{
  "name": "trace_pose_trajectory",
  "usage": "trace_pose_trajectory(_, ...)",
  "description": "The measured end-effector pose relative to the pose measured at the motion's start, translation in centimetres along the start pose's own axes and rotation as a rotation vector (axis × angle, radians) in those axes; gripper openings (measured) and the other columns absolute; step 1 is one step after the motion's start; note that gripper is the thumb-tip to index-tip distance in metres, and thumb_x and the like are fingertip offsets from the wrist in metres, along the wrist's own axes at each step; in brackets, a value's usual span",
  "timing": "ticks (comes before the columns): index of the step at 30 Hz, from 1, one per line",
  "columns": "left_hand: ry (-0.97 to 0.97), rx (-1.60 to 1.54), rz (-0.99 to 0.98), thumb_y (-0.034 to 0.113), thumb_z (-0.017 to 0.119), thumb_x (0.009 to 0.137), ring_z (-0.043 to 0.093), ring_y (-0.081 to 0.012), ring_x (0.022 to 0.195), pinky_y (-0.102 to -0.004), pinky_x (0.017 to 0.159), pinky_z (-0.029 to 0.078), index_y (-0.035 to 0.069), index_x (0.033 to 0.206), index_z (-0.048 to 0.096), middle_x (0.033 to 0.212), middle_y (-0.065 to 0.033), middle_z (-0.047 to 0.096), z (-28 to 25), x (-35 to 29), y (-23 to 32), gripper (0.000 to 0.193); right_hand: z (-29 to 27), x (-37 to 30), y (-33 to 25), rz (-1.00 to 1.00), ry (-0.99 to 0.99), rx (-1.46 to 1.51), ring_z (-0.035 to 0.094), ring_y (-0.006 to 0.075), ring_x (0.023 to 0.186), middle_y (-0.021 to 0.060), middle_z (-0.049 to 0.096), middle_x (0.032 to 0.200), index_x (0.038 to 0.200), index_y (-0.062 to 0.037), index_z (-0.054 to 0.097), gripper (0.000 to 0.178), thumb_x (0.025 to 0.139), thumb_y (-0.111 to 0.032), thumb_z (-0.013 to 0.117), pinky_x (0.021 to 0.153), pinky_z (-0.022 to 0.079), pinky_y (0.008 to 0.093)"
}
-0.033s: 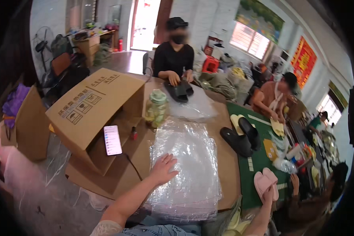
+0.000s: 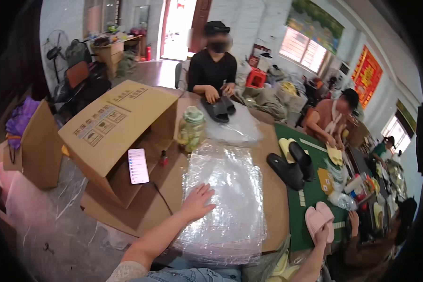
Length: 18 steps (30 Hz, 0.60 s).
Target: The person wraps pairs of slippers in bubble wrap and places them into a large green sack. The person handles multiple pairs of slippers in various colors, including white, yellow, pink, and black, wrapping each pair individually before adding them to the sack.
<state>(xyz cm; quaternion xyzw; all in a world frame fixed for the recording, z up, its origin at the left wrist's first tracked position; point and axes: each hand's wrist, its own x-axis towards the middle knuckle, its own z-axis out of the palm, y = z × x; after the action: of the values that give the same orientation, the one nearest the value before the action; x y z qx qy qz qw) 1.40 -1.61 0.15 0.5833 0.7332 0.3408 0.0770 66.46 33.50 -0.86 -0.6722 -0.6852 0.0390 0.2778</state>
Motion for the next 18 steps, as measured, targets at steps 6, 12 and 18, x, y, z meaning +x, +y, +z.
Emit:
trace_pose_trajectory(6,0.021,0.038,0.016,0.045,0.065,0.090,0.031,-0.0380,0.145,-0.0456,0.120,0.026,0.011,0.139,0.055,0.155,-0.0182,0.040,-0.2,-0.8,-0.8,0.061,2.2,-8.2,-11.4,-0.087,-0.131,-0.248,0.065,0.0486,0.091,0.0277,0.069,0.099,0.118,-0.0009,0.065,0.045,0.100,-0.037,0.045,0.081,0.050,0.0575)
trace_pose_trajectory(12,-0.017,-0.020,0.014,0.035,0.070,0.088,0.033,-0.0413,0.143,-0.0477,0.118,0.029,0.010,0.138,0.056,0.152,-0.0209,0.044,0.6,-0.1,0.2,0.059,-0.3,-8.8,-12.3,-0.029,0.034,0.234,0.068,0.0319,0.086,0.0188,0.070,0.089,0.098,0.0006,0.070,0.018,0.094,-0.013,0.058,0.076,0.050,0.0404)
trace_pose_trajectory(18,0.039,-0.005,0.035,0.032,0.073,0.083,0.038,-0.0428,0.140,-0.0489,0.116,0.030,0.005,0.132,0.060,0.146,-0.0241,0.049,-1.5,-0.7,0.1,0.057,-1.2,-5.6,-15.4,0.135,0.093,-0.225,0.057,0.0420,0.116,0.0261,0.059,0.124,0.112,0.0015,0.061,0.051,0.083,-0.039,0.072,0.094,0.049,0.0497)
